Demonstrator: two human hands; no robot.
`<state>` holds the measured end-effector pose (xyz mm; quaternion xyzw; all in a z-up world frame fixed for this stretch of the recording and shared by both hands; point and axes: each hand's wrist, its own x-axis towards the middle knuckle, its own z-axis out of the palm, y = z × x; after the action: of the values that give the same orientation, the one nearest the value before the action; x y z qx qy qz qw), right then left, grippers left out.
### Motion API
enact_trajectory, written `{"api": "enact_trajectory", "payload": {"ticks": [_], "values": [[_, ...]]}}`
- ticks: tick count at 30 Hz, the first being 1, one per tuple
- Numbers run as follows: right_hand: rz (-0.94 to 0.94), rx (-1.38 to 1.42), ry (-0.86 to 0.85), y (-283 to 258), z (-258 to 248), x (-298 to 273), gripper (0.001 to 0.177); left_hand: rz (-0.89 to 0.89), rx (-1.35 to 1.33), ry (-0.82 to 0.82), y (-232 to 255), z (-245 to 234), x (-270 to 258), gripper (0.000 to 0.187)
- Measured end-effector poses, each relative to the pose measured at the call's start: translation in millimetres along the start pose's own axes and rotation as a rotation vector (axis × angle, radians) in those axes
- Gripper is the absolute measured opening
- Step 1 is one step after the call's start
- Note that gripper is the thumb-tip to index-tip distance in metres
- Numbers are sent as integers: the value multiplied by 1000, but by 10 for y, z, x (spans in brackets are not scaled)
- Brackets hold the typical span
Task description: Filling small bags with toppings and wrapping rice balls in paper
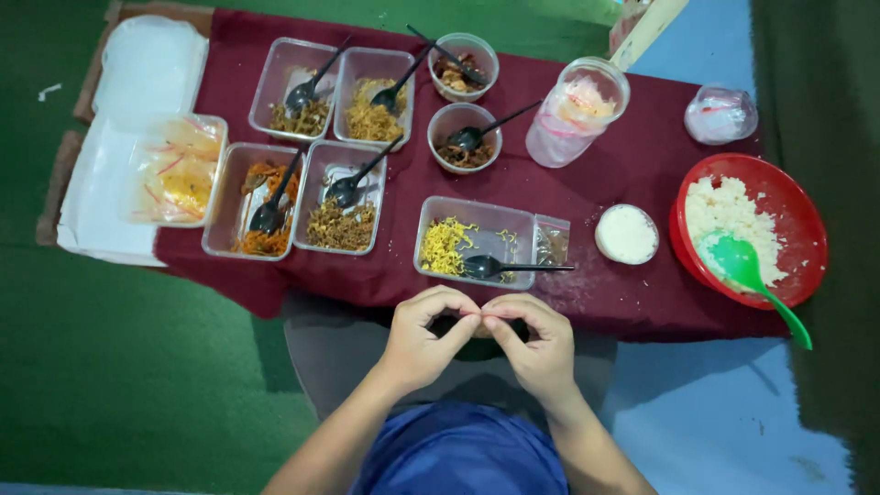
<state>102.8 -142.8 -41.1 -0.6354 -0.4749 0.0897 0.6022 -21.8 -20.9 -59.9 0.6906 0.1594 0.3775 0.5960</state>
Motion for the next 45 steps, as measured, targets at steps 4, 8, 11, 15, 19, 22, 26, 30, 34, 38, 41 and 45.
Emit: {"api": "enact_trajectory", "payload": {"ticks": [4,8,11,15,19,22,26,30,34,38,41,45], "values": [[-45,2,-15,-70,53,21,2,16,-40,10,35,-38,-32,5],[-87,8,-44,-88,92,0,5,30,-38,-15,-59,-67,-97,6],[-82,-14,-65,-79,113,-46,6,16,-20,-30,-79,-97,-141,7],[-49,-42,-91,-49,81,-69,10,-5,-6,-66,-17,-144,-150,8],[-11,-19,-102,-20,48,-120,8,5,6,-100,-57,-161,-174,8],[-7,6,-83,44,-6,-167,7,35,17,-116,-82,-177,-172,6],[83,102,-52,148,-121,-256,6,-31,-5,-145,-124,-149,-146,7],[112,69,45,253,-275,-342,7,-105,127,-142,-90,-105,14,8],[151,25,184,535,-578,-477,5,-9,445,52,-366,-317,443,10],[229,-30,382,640,-713,-480,3,-172,651,72,-540,-463,783,27],[268,23,483,774,-738,-509,7,-371,696,-35,-698,-467,921,27],[276,53,483,843,-746,-472,7,-422,620,-42,-637,-484,933,18]]}}
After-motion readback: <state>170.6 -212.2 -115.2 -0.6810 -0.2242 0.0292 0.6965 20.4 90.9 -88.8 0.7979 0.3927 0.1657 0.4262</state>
